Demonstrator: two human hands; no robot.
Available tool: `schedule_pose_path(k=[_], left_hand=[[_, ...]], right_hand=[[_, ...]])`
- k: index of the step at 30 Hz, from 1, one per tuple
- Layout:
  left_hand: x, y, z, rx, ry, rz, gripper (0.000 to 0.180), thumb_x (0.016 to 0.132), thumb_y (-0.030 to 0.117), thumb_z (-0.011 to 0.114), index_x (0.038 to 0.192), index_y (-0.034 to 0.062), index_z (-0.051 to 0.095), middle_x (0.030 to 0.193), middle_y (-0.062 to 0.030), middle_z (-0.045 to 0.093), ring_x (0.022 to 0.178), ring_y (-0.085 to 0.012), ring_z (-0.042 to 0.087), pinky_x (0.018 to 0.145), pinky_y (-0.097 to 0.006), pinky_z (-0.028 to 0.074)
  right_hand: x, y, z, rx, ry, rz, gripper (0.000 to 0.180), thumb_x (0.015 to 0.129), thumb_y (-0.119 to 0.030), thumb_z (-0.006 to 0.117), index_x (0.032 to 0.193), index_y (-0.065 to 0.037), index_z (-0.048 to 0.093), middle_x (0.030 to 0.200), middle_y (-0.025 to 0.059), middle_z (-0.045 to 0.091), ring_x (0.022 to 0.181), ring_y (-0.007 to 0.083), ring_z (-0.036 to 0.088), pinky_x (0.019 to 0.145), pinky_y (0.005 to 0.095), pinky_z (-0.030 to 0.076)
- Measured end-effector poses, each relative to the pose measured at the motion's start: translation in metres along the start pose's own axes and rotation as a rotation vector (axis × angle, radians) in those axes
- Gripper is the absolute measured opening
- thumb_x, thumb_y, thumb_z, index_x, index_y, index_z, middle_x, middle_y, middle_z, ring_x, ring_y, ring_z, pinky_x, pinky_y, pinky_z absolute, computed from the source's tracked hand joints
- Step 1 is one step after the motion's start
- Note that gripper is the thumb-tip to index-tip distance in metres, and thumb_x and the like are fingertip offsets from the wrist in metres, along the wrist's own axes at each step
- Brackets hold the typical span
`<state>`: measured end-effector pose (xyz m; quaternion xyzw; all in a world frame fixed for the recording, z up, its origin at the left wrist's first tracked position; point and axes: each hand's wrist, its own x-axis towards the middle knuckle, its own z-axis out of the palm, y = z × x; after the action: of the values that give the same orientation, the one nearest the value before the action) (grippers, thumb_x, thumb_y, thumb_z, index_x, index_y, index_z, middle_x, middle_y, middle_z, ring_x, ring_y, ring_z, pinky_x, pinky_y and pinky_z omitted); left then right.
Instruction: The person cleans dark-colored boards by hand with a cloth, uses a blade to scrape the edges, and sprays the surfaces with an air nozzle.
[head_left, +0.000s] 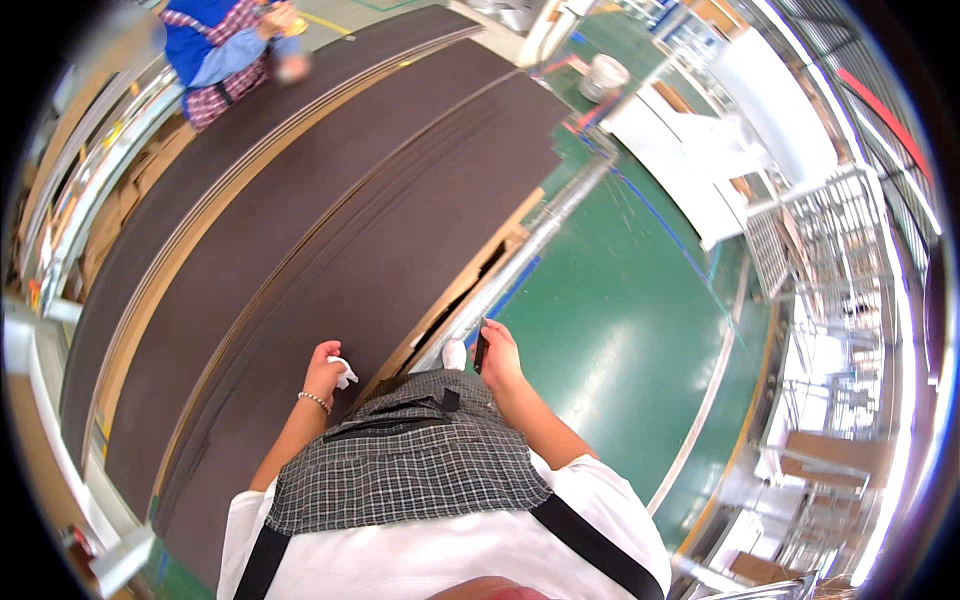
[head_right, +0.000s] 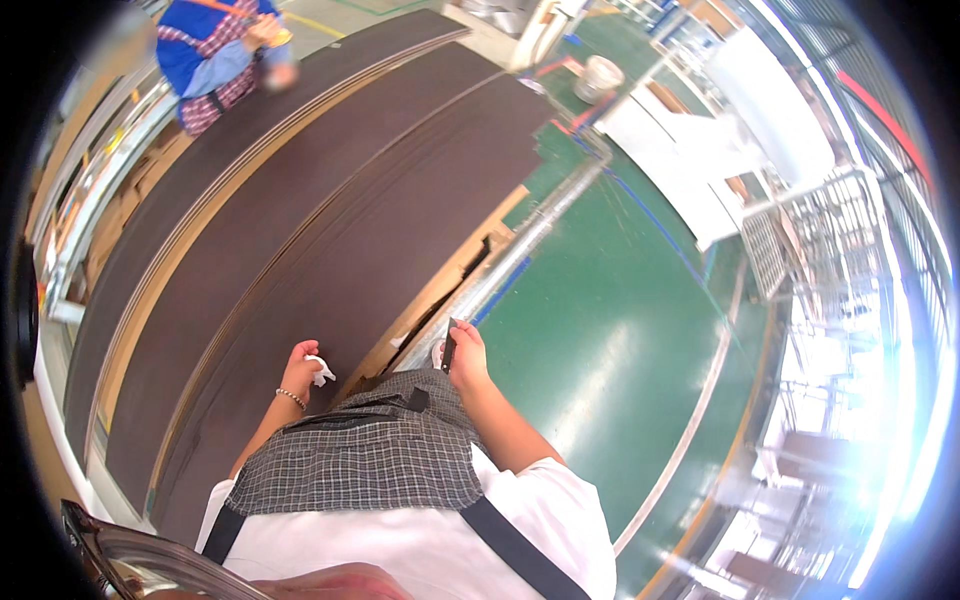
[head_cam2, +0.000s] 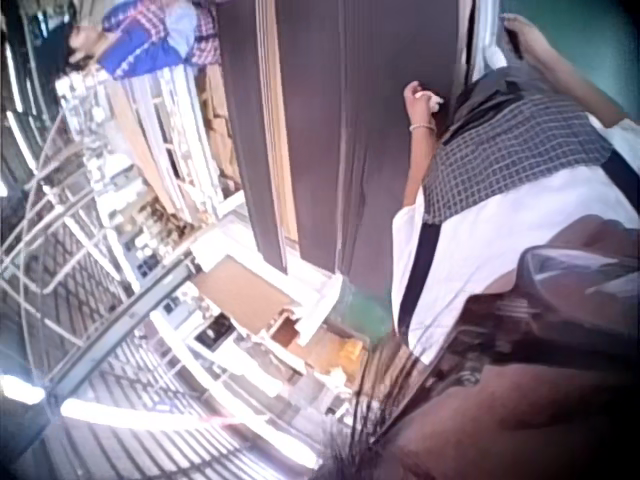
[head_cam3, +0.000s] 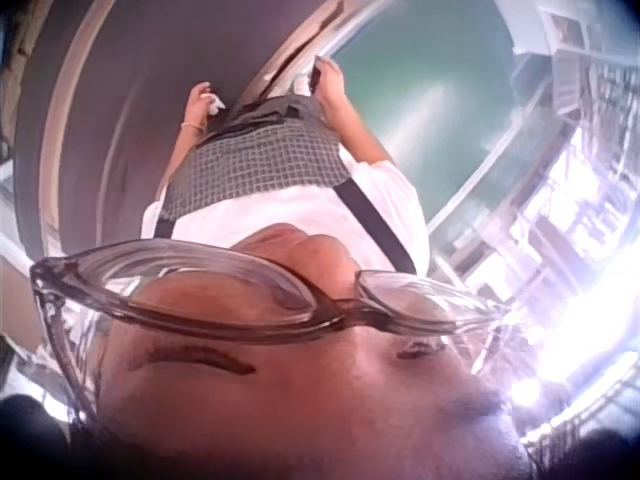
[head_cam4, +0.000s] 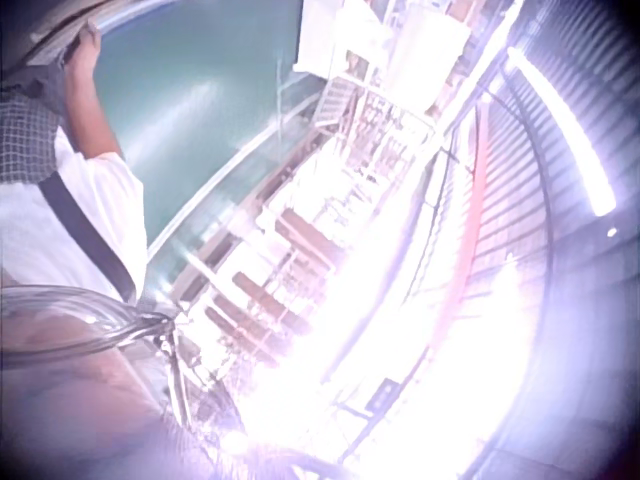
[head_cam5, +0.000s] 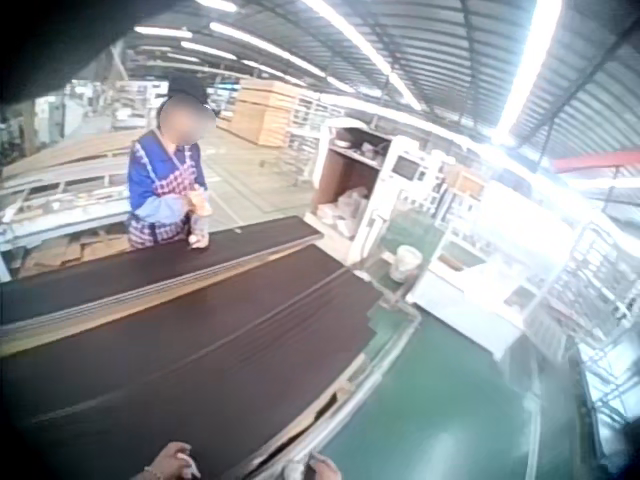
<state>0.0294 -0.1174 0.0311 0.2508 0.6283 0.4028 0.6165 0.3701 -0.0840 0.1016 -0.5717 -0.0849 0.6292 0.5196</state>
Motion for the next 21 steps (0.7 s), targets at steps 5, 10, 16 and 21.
schedule_pose_path(k=[5, 10, 16, 21], left_hand=[[0.028, -0.008, 0.031, 0.136, -0.135, 0.118, 0.050, 0.077, -0.007, 0.057, 0.125, 0.0049, 0.053, 0.110, -0.0083, 0.058, 0.098, -0.0184, 0.058, 0.079, -0.030, 0.051], [0.047, 0.012, 0.083, 0.218, -0.163, 0.179, 0.035, 0.090, 0.006, 0.061, 0.124, 0.0040, 0.054, 0.112, -0.0088, 0.061, 0.097, -0.0163, 0.060, 0.079, -0.029, 0.051], [0.032, 0.027, 0.145, 0.696, -0.018, 0.678, 0.025, 0.092, 0.009, 0.059, 0.115, 0.0006, 0.061, 0.113, -0.0129, 0.061, 0.104, -0.0271, 0.060, 0.093, -0.036, 0.047], [0.010, 0.036, 0.139, 0.961, 0.216, 1.012, 0.026, 0.093, 0.004, 0.048, 0.114, 0.0019, 0.063, 0.123, -0.0172, 0.057, 0.115, -0.0331, 0.055, 0.101, -0.040, 0.045]], right_hand=[[0.000, 0.003, -0.041, 0.025, 0.123, -0.160, 0.023, 0.091, -0.010, 0.055, 0.114, -0.008, 0.058, 0.079, 0.0031, 0.057, 0.062, 0.0160, 0.056, 0.053, 0.0307, 0.046], [-0.002, -0.032, -0.098, 0.136, 0.099, -0.206, 0.018, 0.093, -0.010, 0.054, 0.111, -0.009, 0.057, 0.078, 0.0022, 0.057, 0.061, 0.0153, 0.055, 0.051, 0.0304, 0.045], [-0.011, -0.106, -0.180, 0.239, 0.190, -0.245, 0.018, 0.092, -0.012, 0.056, 0.111, -0.011, 0.057, 0.079, 0.0009, 0.057, 0.061, 0.0151, 0.055, 0.050, 0.0299, 0.044], [0.008, -0.163, -0.218, 0.236, 0.204, -0.180, 0.023, 0.089, -0.010, 0.059, 0.112, -0.012, 0.059, 0.075, -0.0003, 0.055, 0.059, 0.0133, 0.053, 0.050, 0.0281, 0.045]])
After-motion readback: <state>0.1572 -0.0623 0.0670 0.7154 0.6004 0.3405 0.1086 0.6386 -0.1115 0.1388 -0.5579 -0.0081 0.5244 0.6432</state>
